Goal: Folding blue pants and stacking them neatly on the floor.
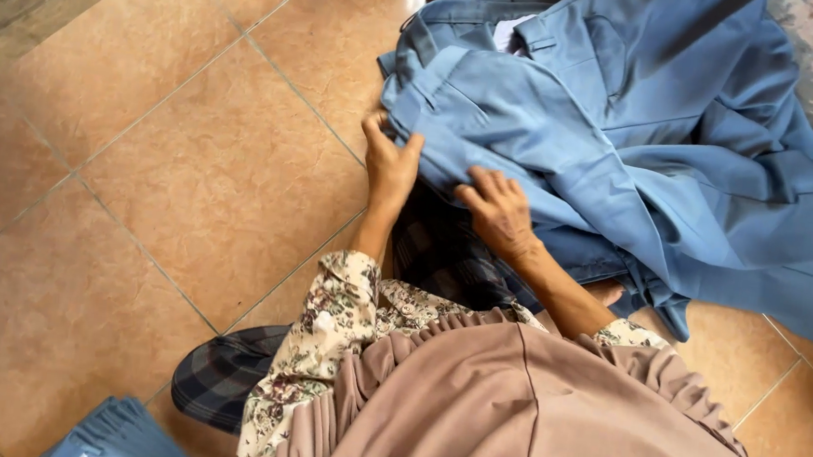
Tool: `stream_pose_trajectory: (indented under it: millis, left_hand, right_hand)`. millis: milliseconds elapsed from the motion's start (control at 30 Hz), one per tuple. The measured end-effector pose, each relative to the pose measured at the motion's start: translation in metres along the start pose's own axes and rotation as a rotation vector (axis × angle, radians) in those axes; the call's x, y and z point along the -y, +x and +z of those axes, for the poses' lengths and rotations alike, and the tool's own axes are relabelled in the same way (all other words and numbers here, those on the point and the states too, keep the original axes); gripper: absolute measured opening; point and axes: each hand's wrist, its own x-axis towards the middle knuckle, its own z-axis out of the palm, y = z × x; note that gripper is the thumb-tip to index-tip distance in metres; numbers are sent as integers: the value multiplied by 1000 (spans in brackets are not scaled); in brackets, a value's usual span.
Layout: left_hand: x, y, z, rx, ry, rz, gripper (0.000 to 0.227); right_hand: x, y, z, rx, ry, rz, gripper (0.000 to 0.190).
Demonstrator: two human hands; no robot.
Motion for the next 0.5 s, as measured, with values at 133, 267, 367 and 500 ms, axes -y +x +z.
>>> stream_pose_trajectory:
  millis: [133,267,367,500]
  left_hand:
    - [-68,37,-5,0,-142,113,61]
    - [-100,73,-29,109,-299,319,70]
    - [-103,97,-55,90,-414,355,74]
    - [-118,104,-120,28,-583,355,73]
  right_hand:
    - [-54,-59,-22,-59,-254,103,15]
    - [-99,-130,-38,181,-563,430,5]
    - [-137,-145,-41,227,-619,506,31]
    - [-189,-83,-37,201,-446,507,52]
